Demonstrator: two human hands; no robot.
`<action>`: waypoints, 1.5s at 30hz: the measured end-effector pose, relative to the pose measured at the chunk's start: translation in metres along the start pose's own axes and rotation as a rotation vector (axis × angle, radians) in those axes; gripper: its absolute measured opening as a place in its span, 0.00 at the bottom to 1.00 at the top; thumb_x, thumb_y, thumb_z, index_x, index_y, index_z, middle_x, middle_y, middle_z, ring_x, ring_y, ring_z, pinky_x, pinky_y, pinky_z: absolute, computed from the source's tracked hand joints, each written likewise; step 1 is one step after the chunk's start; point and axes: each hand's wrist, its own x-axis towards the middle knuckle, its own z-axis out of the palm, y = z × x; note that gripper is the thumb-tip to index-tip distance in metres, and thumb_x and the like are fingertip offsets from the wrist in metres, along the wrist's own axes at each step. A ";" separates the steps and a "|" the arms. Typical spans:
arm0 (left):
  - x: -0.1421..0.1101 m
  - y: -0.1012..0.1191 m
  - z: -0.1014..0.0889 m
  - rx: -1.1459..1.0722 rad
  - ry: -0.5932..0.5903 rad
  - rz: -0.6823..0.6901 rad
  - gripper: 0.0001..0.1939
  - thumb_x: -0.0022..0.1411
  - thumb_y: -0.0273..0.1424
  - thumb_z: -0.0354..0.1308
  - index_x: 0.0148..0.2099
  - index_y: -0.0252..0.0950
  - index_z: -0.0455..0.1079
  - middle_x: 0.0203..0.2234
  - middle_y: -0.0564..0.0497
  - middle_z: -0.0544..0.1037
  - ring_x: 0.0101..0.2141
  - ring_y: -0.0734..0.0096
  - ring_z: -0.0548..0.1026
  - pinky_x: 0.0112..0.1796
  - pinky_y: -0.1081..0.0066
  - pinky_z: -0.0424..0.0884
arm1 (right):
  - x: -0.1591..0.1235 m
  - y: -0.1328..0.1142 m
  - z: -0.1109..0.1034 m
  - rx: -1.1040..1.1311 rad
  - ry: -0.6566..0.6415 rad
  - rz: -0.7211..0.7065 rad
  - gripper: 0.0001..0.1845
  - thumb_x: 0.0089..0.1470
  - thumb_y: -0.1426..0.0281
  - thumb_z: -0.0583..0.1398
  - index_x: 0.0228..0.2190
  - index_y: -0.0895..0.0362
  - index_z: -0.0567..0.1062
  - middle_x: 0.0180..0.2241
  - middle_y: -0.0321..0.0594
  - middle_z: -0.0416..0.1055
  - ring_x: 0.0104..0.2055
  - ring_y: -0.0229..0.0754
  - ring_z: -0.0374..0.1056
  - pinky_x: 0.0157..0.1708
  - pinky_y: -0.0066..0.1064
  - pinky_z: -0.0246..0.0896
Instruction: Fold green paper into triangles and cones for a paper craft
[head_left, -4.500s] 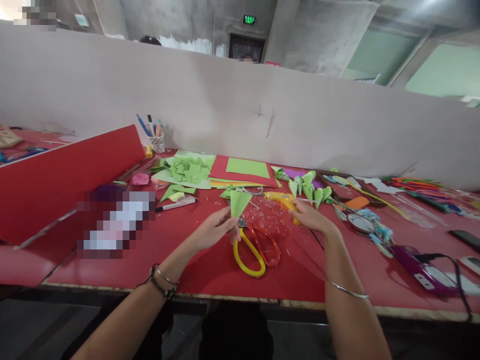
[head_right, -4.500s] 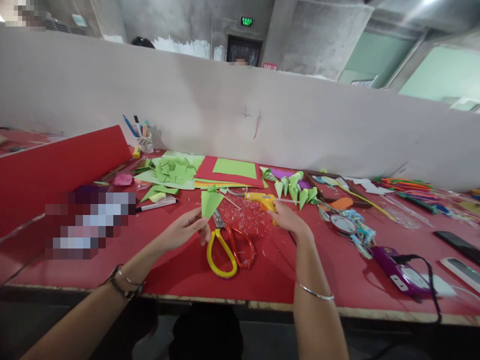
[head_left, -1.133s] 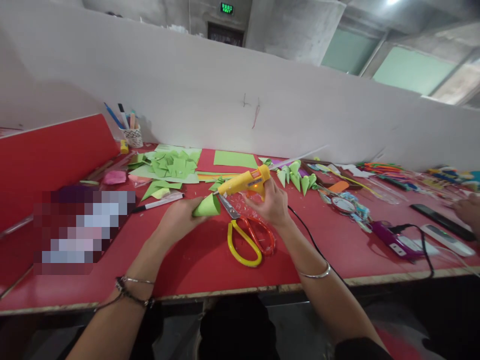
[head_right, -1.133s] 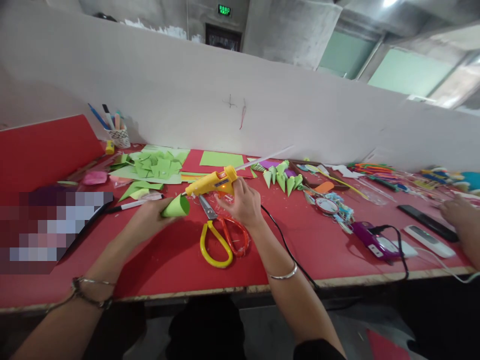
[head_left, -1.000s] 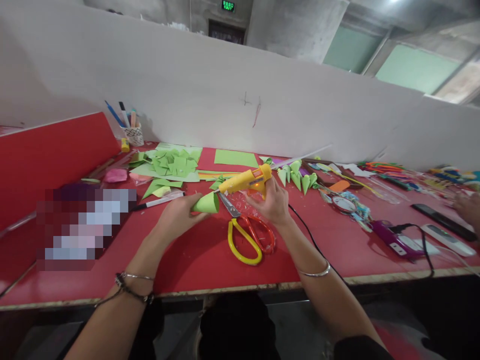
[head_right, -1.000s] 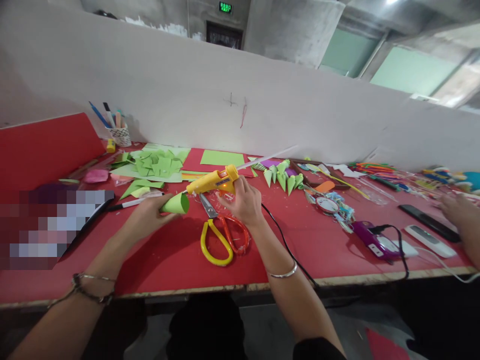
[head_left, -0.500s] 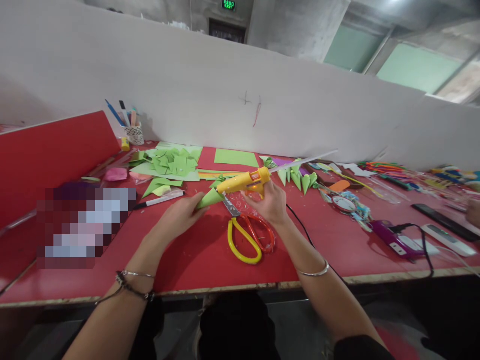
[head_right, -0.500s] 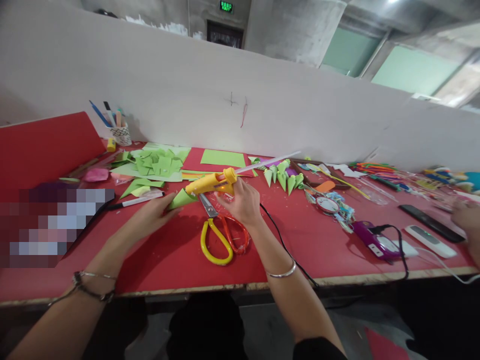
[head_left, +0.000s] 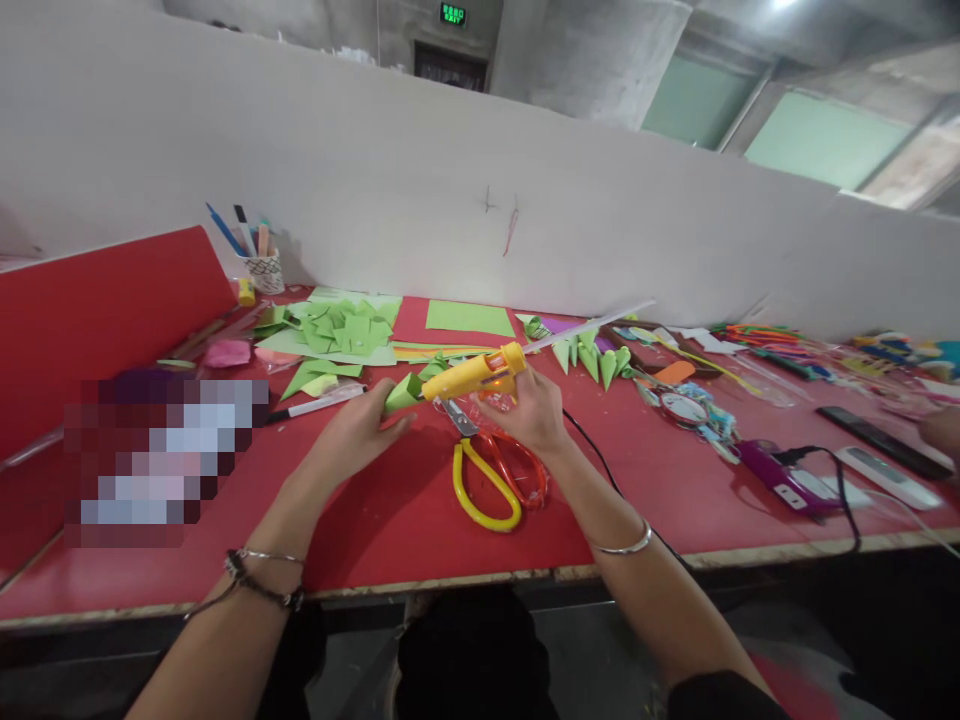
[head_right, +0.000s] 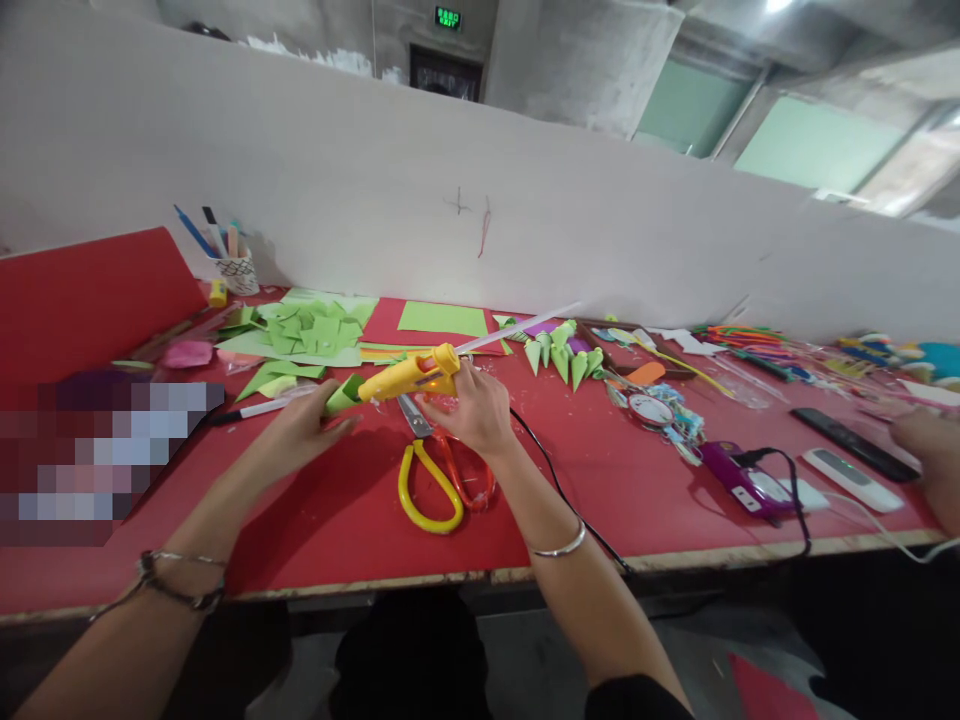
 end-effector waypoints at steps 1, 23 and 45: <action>0.000 0.001 0.000 0.017 0.013 -0.014 0.14 0.56 0.41 0.47 0.38 0.35 0.57 0.19 0.57 0.61 0.21 0.71 0.62 0.23 0.73 0.54 | 0.000 0.000 -0.001 0.009 -0.004 0.008 0.29 0.45 0.48 0.54 0.40 0.59 0.65 0.25 0.41 0.71 0.27 0.42 0.68 0.23 0.29 0.60; -0.010 0.010 -0.007 -0.023 0.022 -0.011 0.18 0.61 0.42 0.36 0.44 0.36 0.58 0.27 0.49 0.72 0.29 0.64 0.71 0.29 0.70 0.63 | 0.003 0.004 -0.005 0.047 0.007 0.084 0.30 0.46 0.49 0.54 0.44 0.57 0.63 0.29 0.42 0.71 0.29 0.45 0.69 0.24 0.31 0.61; -0.001 0.004 -0.006 0.087 0.083 0.037 0.17 0.61 0.40 0.41 0.47 0.35 0.56 0.34 0.45 0.74 0.33 0.61 0.72 0.30 0.70 0.62 | 0.003 0.007 -0.007 0.037 0.012 0.130 0.31 0.45 0.49 0.55 0.44 0.57 0.63 0.30 0.42 0.71 0.29 0.45 0.69 0.24 0.31 0.60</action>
